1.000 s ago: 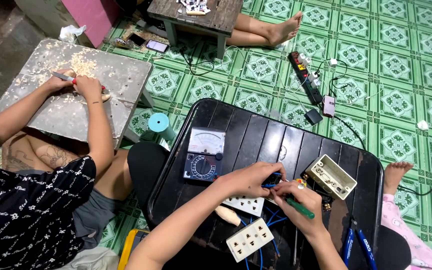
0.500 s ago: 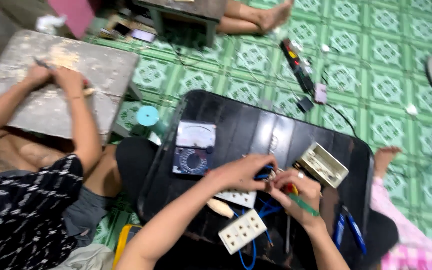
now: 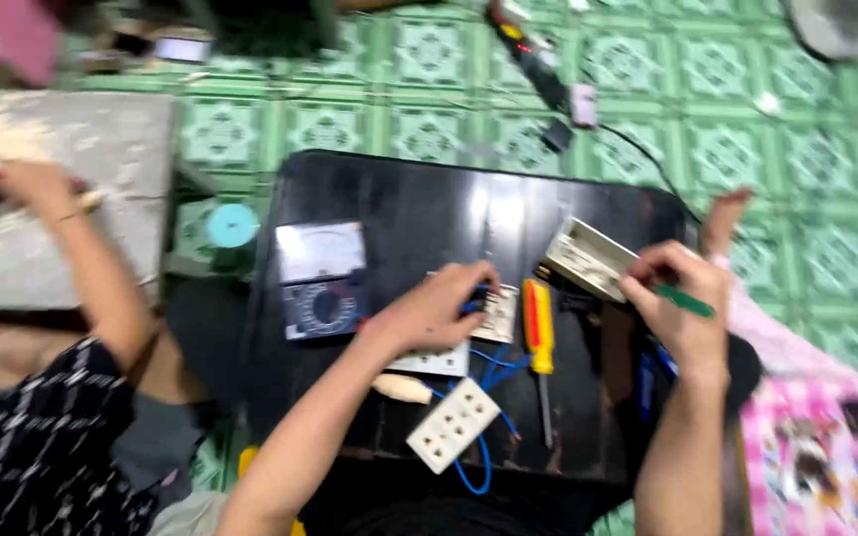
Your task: Wiring an electrical outlet box by connecting wires to terminals using a screwdriver.
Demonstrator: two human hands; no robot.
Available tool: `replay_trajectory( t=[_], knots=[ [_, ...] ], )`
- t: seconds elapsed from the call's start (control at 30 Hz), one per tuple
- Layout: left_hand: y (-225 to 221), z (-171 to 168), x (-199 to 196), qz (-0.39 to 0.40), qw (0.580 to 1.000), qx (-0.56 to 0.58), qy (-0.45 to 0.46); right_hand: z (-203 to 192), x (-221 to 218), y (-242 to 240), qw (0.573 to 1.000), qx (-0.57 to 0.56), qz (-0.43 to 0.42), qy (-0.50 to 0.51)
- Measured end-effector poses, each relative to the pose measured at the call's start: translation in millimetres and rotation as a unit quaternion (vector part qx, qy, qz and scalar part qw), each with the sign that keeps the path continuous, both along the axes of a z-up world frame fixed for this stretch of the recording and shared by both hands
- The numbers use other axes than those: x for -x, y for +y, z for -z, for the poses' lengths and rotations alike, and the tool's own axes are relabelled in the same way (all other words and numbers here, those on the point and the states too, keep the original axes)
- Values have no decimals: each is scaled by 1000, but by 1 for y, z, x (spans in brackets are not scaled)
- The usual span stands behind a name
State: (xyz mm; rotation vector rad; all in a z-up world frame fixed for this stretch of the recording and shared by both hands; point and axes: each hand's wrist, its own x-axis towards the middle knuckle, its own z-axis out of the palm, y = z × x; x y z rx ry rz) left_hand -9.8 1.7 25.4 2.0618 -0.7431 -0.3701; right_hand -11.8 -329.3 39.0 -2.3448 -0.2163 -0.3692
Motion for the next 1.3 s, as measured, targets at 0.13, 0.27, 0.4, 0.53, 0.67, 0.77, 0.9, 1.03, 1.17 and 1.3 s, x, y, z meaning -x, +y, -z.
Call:
replay_trajectory(
  t=[0.13, 0.27, 0.4, 0.53, 0.67, 0.77, 0.9, 1.03, 1.17, 1.3],
  knots=[
    [0, 0, 1, -35, 999, -5, 18, -9, 5, 25, 998, -49, -18, 45],
    [2, 2, 3, -20, 1000, 5, 0, -8, 6, 35, 999, 3, 17, 41],
    [1, 10, 3, -19, 999, 25, -22, -6, 8, 31, 999, 1, 28, 46],
    [1, 7, 3, -18, 1000, 13, -13, -3, 7, 27, 999, 8, 21, 31],
    [2, 11, 3, -14, 999, 23, -21, -1, 9, 37, 997, -79, -19, 4],
    [3, 9, 3, -13, 999, 26, -26, -4, 14, 49, 985, -149, -80, 40],
    [0, 18, 0, -5, 1000, 20, -10, -13, 28, 76, 950, -246, -153, 114],
    [6, -7, 0, 12, 995, 98, -22, -3, 24, 98, 957, -233, -165, 43],
    [2, -14, 1, 1, 996, 87, 1, 1, 19, 98, 951, -242, -179, 66],
    [0, -14, -3, -8, 996, 90, 0, 9, 18, 96, 940, -289, -145, 108]
  ],
)
